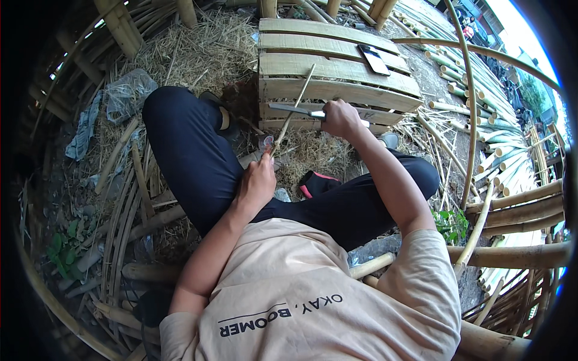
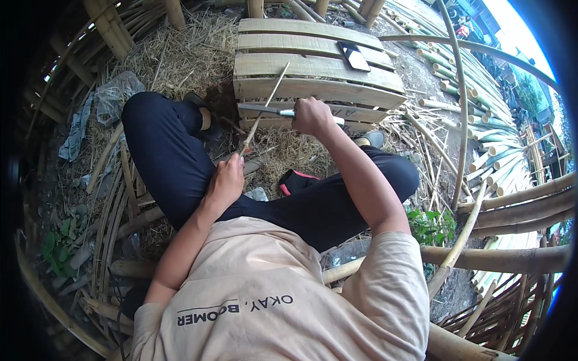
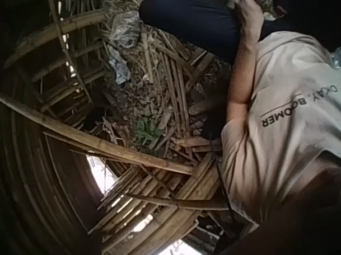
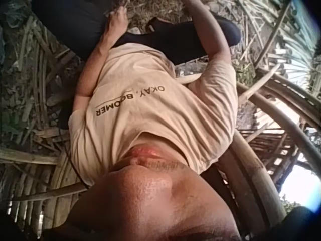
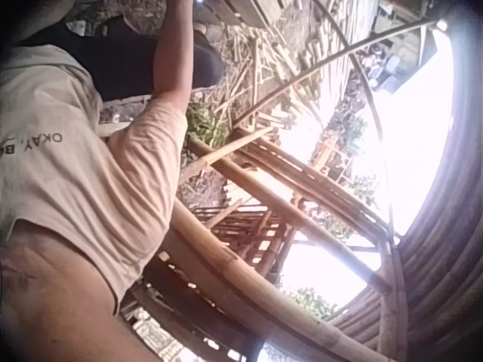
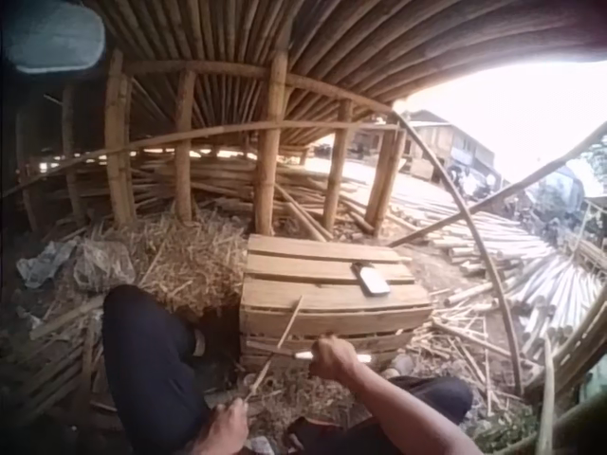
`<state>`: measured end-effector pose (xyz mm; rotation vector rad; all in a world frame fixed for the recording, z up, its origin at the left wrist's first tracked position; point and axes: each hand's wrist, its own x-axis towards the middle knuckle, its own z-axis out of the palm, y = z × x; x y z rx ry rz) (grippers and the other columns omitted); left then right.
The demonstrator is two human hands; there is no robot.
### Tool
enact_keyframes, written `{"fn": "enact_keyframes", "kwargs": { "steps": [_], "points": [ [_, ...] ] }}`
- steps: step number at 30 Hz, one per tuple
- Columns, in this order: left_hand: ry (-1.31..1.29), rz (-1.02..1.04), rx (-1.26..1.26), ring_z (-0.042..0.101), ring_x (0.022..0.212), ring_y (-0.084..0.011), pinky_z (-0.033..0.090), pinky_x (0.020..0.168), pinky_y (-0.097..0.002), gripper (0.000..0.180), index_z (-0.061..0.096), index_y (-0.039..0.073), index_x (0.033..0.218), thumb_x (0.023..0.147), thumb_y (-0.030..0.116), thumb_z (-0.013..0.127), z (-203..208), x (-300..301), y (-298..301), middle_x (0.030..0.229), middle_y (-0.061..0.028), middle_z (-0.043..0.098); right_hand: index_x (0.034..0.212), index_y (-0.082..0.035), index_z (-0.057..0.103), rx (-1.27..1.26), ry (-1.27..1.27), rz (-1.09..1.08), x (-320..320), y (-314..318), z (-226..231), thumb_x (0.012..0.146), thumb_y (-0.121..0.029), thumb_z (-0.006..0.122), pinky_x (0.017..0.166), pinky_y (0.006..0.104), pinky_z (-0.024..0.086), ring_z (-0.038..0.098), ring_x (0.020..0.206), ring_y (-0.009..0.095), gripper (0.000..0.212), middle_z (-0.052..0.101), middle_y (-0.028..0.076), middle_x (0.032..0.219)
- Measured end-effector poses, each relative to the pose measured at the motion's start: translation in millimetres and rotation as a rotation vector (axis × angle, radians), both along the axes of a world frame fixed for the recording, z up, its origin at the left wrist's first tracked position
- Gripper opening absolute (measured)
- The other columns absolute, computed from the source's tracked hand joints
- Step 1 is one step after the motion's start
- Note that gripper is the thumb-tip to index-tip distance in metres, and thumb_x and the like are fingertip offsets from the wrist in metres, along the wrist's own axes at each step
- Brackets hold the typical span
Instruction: The person shaves a bamboo stick using a knife by pulling the blade toward themselves while holding the stick in the other hand.
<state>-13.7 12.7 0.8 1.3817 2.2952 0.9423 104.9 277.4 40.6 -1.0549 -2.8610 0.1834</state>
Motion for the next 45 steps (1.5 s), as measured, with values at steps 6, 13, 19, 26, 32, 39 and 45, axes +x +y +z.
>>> {"fn": "enact_keyframes", "kwargs": {
  "steps": [6, 13, 19, 26, 32, 39, 45],
  "points": [
    [0.005, -0.014, 0.024, 0.064, 0.079, -0.0490, 0.050, 0.068, -0.0561, 0.023, 0.058, -0.002, 0.095, 0.103, 0.017, 0.047, -10, -4, -2, 0.080, -0.0294, 0.065, 0.085, -0.001, 0.074, 0.036, 0.051, -0.017, -2, 10, 1, 0.071, -0.017, 0.068, 0.080, 0.0465, 0.058, 0.070, 0.082, 0.042, 0.022, 0.071, 0.025, 0.085],
    [-0.040, -0.035, 0.049, 0.063, 0.079, -0.0466, 0.049, 0.072, -0.0549, 0.026, 0.058, 0.000, 0.089, 0.104, 0.018, 0.046, -10, -7, 3, 0.080, -0.0255, 0.066, 0.090, -0.004, 0.075, -0.014, 0.045, -0.155, 2, 35, 8, 0.072, -0.017, 0.066, 0.082, 0.0476, 0.057, 0.071, 0.086, 0.040, 0.023, 0.072, 0.024, 0.090],
    [0.000, -0.036, 0.084, 0.064, 0.076, -0.0464, 0.050, 0.069, -0.0545, 0.027, 0.058, -0.002, 0.088, 0.103, 0.016, 0.046, -17, -7, 3, 0.078, -0.0258, 0.066, 0.092, -0.003, 0.074, -0.026, -0.024, -0.107, -11, 32, 6, 0.075, -0.017, 0.065, 0.084, 0.0477, 0.057, 0.071, 0.092, 0.041, 0.023, 0.072, 0.024, 0.092],
    [0.011, -0.039, 0.114, 0.064, 0.076, -0.0472, 0.050, 0.067, -0.0537, 0.025, 0.058, -0.003, 0.088, 0.103, 0.015, 0.047, -17, -10, -2, 0.077, -0.0271, 0.065, 0.087, -0.002, 0.074, 0.045, -0.007, -0.036, -13, 29, 13, 0.075, -0.017, 0.065, 0.085, 0.0481, 0.057, 0.071, 0.091, 0.041, 0.022, 0.071, 0.026, 0.093],
    [0.057, -0.005, 0.075, 0.063, 0.076, -0.0483, 0.050, 0.066, -0.0558, 0.024, 0.057, -0.002, 0.090, 0.102, 0.016, 0.048, -12, -6, -1, 0.077, -0.0278, 0.064, 0.086, -0.002, 0.074, 0.045, 0.043, -0.117, -17, 36, 5, 0.074, -0.016, 0.063, 0.084, 0.0476, 0.057, 0.071, 0.089, 0.042, 0.022, 0.072, 0.026, 0.092],
    [0.032, -0.013, 0.073, 0.064, 0.075, -0.0485, 0.051, 0.063, -0.0547, 0.025, 0.057, -0.003, 0.092, 0.103, 0.017, 0.047, -14, -6, 1, 0.076, -0.0283, 0.064, 0.086, -0.006, 0.075, 0.103, 0.056, -0.114, -14, 42, -1, 0.072, -0.016, 0.064, 0.083, 0.0475, 0.058, 0.071, 0.089, 0.041, 0.021, 0.072, 0.024, 0.091],
    [0.022, 0.001, 0.038, 0.064, 0.075, -0.0490, 0.050, 0.063, -0.0551, 0.024, 0.057, -0.003, 0.093, 0.103, 0.017, 0.048, -8, -4, 0, 0.076, -0.0291, 0.064, 0.085, -0.008, 0.076, 0.151, 0.045, -0.088, -13, 51, -4, 0.071, -0.020, 0.066, 0.082, 0.0476, 0.058, 0.072, 0.087, 0.040, 0.021, 0.073, 0.023, 0.089]
  ]
}}
